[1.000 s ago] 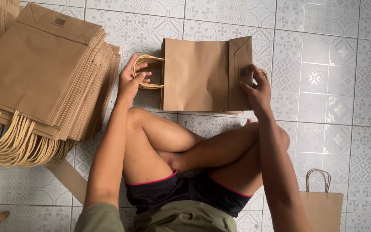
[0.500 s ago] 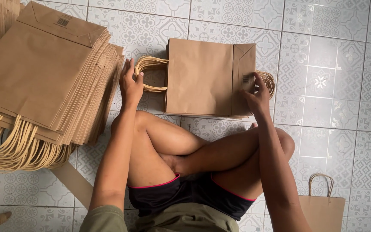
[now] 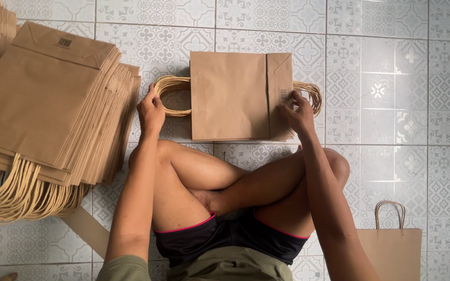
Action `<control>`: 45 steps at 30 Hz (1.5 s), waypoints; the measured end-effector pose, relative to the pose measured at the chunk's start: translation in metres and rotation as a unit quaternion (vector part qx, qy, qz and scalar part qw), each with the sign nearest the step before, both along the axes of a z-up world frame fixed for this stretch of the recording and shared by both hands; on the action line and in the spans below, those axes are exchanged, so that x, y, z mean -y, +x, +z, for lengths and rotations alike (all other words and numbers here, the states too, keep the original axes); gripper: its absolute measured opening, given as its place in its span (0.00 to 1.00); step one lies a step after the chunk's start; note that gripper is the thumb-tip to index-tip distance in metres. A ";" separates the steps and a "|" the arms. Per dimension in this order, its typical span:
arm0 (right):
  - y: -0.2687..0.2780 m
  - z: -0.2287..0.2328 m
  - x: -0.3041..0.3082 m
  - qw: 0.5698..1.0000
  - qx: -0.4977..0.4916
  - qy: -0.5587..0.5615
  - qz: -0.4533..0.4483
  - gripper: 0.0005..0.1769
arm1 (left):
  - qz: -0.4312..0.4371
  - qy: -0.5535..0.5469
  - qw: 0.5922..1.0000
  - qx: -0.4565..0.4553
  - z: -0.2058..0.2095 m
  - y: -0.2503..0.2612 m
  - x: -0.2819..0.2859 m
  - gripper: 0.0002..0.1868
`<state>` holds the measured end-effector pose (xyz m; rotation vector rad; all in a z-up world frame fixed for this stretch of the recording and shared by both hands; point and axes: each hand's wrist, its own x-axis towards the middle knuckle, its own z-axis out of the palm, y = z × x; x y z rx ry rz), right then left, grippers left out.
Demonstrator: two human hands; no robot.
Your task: Unfolding and shaping the bottom of brown paper bags to prepare them for use.
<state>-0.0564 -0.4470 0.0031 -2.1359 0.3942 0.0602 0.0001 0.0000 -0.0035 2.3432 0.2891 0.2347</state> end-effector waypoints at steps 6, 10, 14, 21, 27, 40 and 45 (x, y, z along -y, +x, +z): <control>0.005 -0.033 0.033 0.998 0.010 -0.069 0.006 0.38 | -0.027 0.027 0.998 0.057 -0.002 -0.004 0.011 0.26; -0.008 0.004 0.052 0.997 -0.034 -0.057 0.039 0.31 | -0.065 0.218 0.966 0.121 0.047 -0.027 0.056 0.28; -0.038 -0.003 0.074 0.991 -0.098 -0.019 0.091 0.19 | -0.261 0.215 0.902 0.268 0.046 -0.048 0.125 0.18; -0.053 -0.006 0.078 0.992 -0.101 -0.030 0.075 0.19 | -0.465 0.182 0.865 0.048 0.013 -0.091 0.270 0.34; -0.046 -0.028 0.045 0.986 -0.129 -0.089 0.051 0.16 | -0.455 0.213 0.863 -0.050 -0.023 -0.084 0.291 0.29; -0.044 -0.007 0.046 0.993 -0.098 0.036 -0.046 0.12 | -0.436 0.105 0.891 -0.068 -0.007 -0.088 0.286 0.35; -0.042 0.009 0.044 0.990 -0.046 0.123 -0.059 0.15 | -0.419 0.043 0.903 -0.085 -0.007 -0.090 0.285 0.31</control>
